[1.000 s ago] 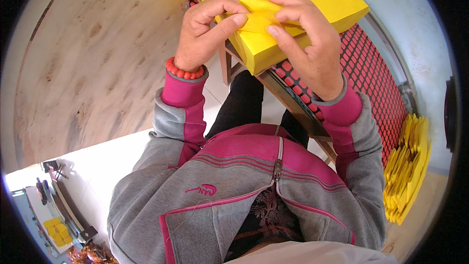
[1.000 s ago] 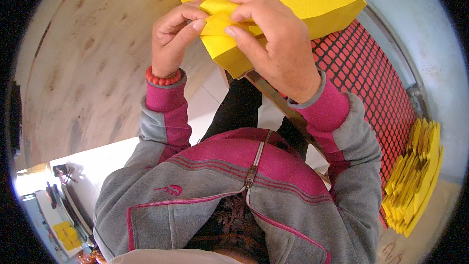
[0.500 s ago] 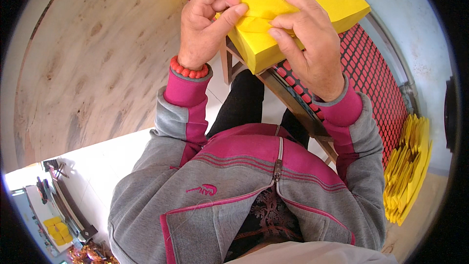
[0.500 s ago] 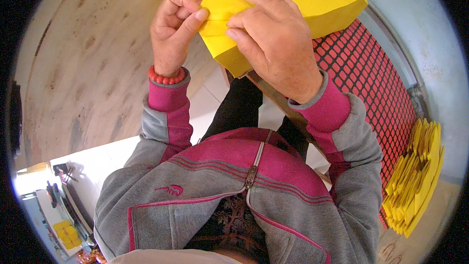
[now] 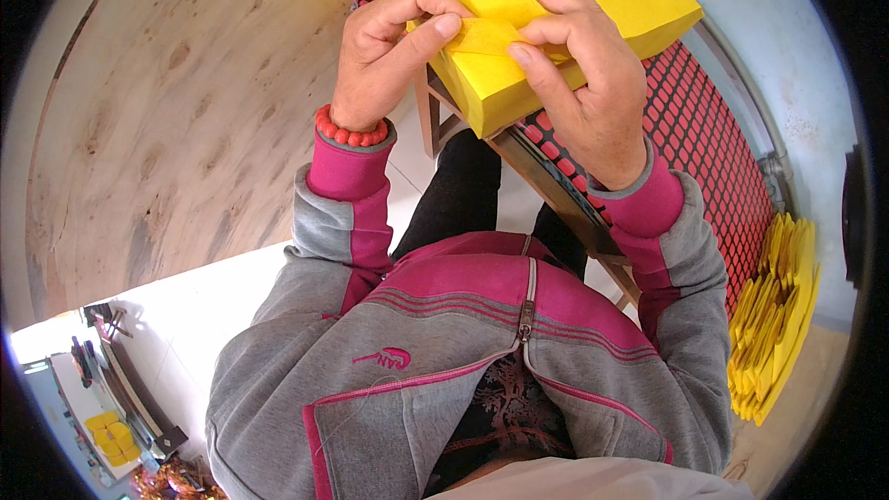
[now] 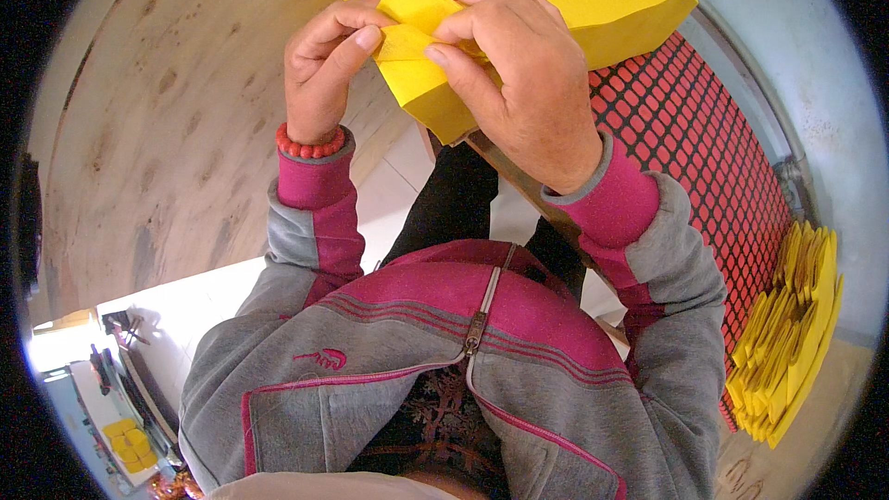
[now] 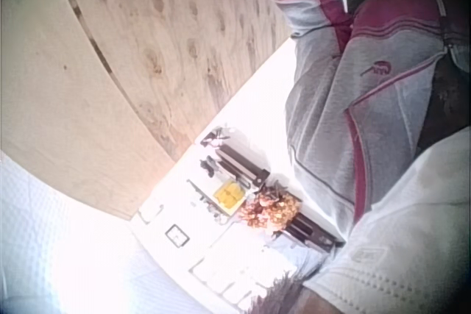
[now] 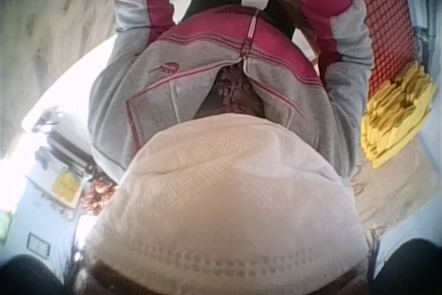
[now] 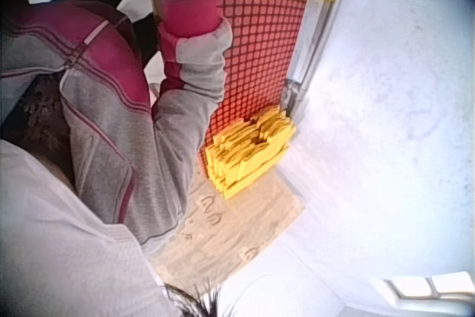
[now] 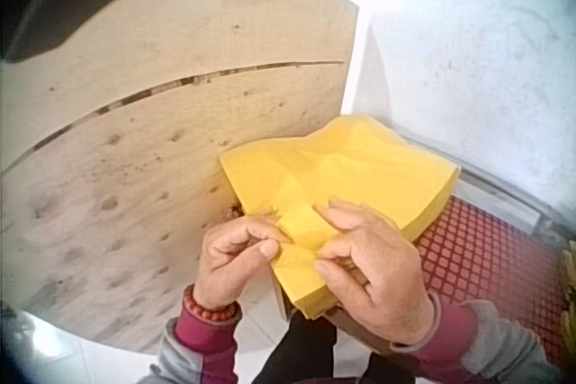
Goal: The person folds yellow paper sheets by hand on a patterned table. They repeatedly fold each sheet in half, smooth the crease, and stack the folded sheets into a growing pile.
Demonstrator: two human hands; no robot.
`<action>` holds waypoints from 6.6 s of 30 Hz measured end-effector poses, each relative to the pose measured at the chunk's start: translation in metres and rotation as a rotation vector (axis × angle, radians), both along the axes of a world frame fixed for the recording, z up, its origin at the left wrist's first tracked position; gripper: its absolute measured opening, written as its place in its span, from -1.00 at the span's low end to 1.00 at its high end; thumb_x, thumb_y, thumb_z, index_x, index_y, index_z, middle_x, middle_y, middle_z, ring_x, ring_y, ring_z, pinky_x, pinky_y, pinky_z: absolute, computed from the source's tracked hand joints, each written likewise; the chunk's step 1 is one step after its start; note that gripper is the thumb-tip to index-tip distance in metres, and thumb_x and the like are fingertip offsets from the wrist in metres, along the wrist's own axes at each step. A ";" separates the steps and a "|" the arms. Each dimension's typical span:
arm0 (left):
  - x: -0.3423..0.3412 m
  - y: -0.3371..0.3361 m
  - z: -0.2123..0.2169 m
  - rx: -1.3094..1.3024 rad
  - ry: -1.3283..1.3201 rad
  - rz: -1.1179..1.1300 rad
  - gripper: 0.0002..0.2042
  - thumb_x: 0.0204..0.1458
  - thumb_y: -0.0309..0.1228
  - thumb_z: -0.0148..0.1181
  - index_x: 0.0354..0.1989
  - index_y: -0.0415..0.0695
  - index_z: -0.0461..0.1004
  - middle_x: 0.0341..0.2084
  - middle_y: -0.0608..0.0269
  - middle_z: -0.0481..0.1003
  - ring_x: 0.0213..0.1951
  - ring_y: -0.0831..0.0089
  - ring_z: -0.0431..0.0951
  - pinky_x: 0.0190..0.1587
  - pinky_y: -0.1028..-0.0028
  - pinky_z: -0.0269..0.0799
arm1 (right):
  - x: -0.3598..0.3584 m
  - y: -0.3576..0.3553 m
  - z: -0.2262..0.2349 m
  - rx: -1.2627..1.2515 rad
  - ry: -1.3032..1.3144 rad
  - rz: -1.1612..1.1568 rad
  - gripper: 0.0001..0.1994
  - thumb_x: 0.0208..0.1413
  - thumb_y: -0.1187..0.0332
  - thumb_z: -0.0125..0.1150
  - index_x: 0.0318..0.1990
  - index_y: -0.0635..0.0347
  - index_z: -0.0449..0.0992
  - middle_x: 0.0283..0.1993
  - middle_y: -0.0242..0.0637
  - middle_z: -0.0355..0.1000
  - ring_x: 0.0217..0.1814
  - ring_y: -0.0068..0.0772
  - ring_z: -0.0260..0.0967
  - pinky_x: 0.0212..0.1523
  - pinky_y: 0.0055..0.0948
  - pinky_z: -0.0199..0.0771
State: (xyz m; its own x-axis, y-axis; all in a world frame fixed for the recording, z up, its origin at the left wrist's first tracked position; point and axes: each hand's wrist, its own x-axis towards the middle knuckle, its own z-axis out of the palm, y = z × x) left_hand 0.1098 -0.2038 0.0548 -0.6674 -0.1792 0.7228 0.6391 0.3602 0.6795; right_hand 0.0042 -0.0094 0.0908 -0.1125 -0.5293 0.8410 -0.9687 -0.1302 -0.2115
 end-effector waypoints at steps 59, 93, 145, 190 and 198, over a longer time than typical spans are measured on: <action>-0.003 -0.001 -0.004 0.041 0.035 -0.010 -0.92 0.15 -0.51 0.29 -0.21 -0.18 0.60 -0.24 0.32 0.62 -0.13 0.58 0.57 0.28 0.36 0.29 | 0.008 0.008 0.010 0.030 -0.244 0.109 -0.82 0.03 0.41 0.37 -0.25 0.23 0.52 0.11 0.06 0.49 0.11 0.06 0.47 0.10 -0.22 0.44; -0.002 0.001 -0.003 0.059 0.019 -0.031 -0.94 0.17 -0.51 0.26 -0.24 -0.20 0.57 -0.29 0.35 0.60 -0.16 0.59 0.55 0.27 0.37 0.27 | 0.010 0.013 0.014 0.047 -0.154 0.042 -0.78 -0.04 0.45 0.45 -0.25 0.23 0.53 0.14 0.14 0.46 0.16 0.12 0.45 0.15 -0.17 0.45; -0.011 -0.004 -0.019 0.183 0.074 0.071 -0.85 0.16 -0.66 0.19 -0.17 -0.17 0.42 -0.31 0.34 0.58 -0.17 0.59 0.56 0.36 0.28 0.23 | -0.003 0.006 0.019 -0.050 0.203 0.033 -0.72 -0.09 0.40 0.50 -0.28 0.21 0.49 0.14 0.12 0.47 0.11 0.03 0.50 0.08 -0.27 0.50; 0.002 0.003 0.007 -0.130 -0.051 0.043 -0.80 0.25 -0.55 0.06 -0.18 -0.14 0.66 -0.33 0.38 0.63 -0.22 0.59 0.54 0.45 0.22 0.04 | 0.051 0.144 -0.199 0.852 -0.435 -0.586 -0.85 0.16 0.36 0.22 -0.18 0.21 0.49 -0.18 -0.05 0.45 -0.05 0.09 0.42 -0.03 -0.09 0.41; 0.001 0.002 0.008 -0.125 -0.058 0.008 -0.79 0.24 -0.54 0.04 -0.18 -0.14 0.66 -0.30 0.33 0.65 -0.17 0.57 0.57 0.44 0.22 0.06 | 0.061 0.107 -0.022 0.351 -0.160 0.026 -0.86 -0.05 0.48 0.40 -0.36 0.13 0.53 0.01 -0.20 0.57 0.16 -0.02 0.51 0.14 -0.12 0.50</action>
